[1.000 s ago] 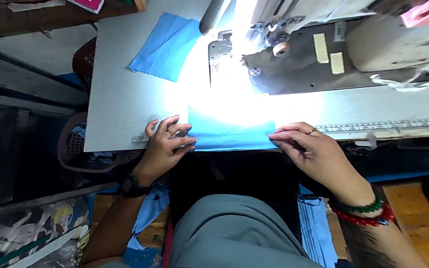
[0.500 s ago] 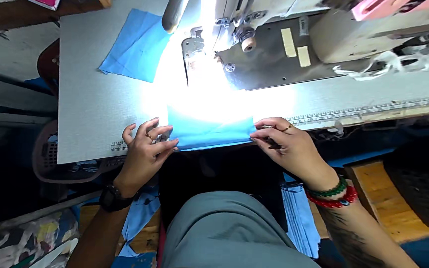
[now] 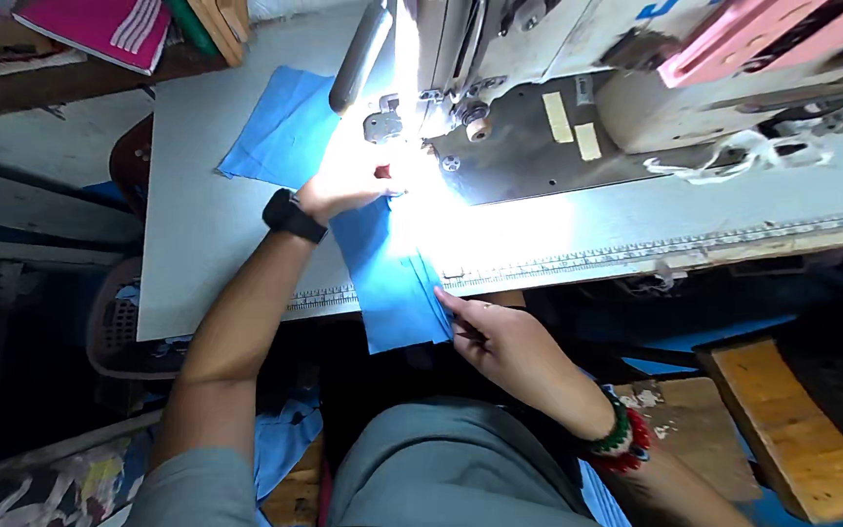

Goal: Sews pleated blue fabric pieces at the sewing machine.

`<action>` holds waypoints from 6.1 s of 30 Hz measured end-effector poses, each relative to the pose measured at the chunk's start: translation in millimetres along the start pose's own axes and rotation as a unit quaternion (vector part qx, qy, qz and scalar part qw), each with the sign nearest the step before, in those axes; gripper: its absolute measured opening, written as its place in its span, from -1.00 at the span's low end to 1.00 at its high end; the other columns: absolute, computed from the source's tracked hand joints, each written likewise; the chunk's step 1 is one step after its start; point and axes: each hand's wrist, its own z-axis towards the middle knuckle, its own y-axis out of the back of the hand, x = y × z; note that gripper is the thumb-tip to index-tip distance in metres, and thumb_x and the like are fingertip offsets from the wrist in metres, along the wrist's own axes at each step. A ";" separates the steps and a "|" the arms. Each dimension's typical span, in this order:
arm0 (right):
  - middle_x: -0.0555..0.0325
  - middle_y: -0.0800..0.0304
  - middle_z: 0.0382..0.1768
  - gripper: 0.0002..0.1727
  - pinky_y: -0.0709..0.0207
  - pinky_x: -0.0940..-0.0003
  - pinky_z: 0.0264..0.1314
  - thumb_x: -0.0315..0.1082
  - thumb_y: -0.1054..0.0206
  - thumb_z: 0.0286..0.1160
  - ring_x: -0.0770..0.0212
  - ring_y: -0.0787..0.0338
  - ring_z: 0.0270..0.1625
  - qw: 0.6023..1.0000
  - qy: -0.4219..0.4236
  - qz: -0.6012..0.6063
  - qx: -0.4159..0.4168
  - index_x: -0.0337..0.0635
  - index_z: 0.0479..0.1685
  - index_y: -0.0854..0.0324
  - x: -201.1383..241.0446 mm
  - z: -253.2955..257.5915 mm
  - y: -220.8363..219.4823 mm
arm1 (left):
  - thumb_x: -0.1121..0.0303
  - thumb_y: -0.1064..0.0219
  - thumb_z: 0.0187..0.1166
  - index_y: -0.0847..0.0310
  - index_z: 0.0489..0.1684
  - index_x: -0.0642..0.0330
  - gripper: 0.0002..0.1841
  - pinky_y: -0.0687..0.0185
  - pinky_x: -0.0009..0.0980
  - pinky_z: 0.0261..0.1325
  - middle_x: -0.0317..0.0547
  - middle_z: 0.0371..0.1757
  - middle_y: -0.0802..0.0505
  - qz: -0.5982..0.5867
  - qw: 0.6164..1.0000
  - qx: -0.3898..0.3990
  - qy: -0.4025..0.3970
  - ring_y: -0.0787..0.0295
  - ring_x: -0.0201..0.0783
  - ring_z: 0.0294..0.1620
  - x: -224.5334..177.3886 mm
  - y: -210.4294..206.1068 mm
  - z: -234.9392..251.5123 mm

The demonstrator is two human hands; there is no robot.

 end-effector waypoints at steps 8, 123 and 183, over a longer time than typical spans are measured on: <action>0.18 -0.76 0.41 -0.79 -0.69 0.05 -0.17 -0.42 -0.39 0.32 -0.05 -0.82 0.07 0.990 0.098 -0.101 0.002 -0.02 -0.11 -0.82 -13.7 38.8 10.8 | 0.39 -0.38 0.55 -0.74 -0.24 0.30 -0.86 -0.57 -0.22 -0.01 -0.06 -0.26 -0.80 0.071 0.996 0.050 -0.018 -0.71 -0.23 -0.19 8.1 -6.6 30.0; 0.12 -0.81 0.23 -0.59 -0.66 0.06 -0.14 -0.38 -0.29 0.36 -0.02 -0.78 0.10 0.987 0.123 -0.082 -0.059 0.14 0.18 -0.83 -41.1 6.4 2.9 | 0.14 -0.29 0.66 -0.80 0.12 -0.04 -0.74 -0.34 -0.10 0.57 -0.25 0.37 -0.82 0.219 0.941 -0.120 -0.230 -0.66 -0.27 0.46 -38.4 -115.6 -111.9; 0.12 -0.82 -0.29 -0.45 -0.68 0.00 -0.24 0.24 -0.27 0.57 0.08 -0.83 -0.26 0.997 -0.029 -0.069 0.026 -0.04 0.14 -0.74 -28.3 60.7 43.1 | 0.26 -0.23 0.61 -0.46 0.55 0.39 -0.45 -0.27 0.21 0.62 0.37 0.54 -0.59 0.203 0.925 -0.183 0.264 -0.43 0.26 0.65 2.7 11.4 85.0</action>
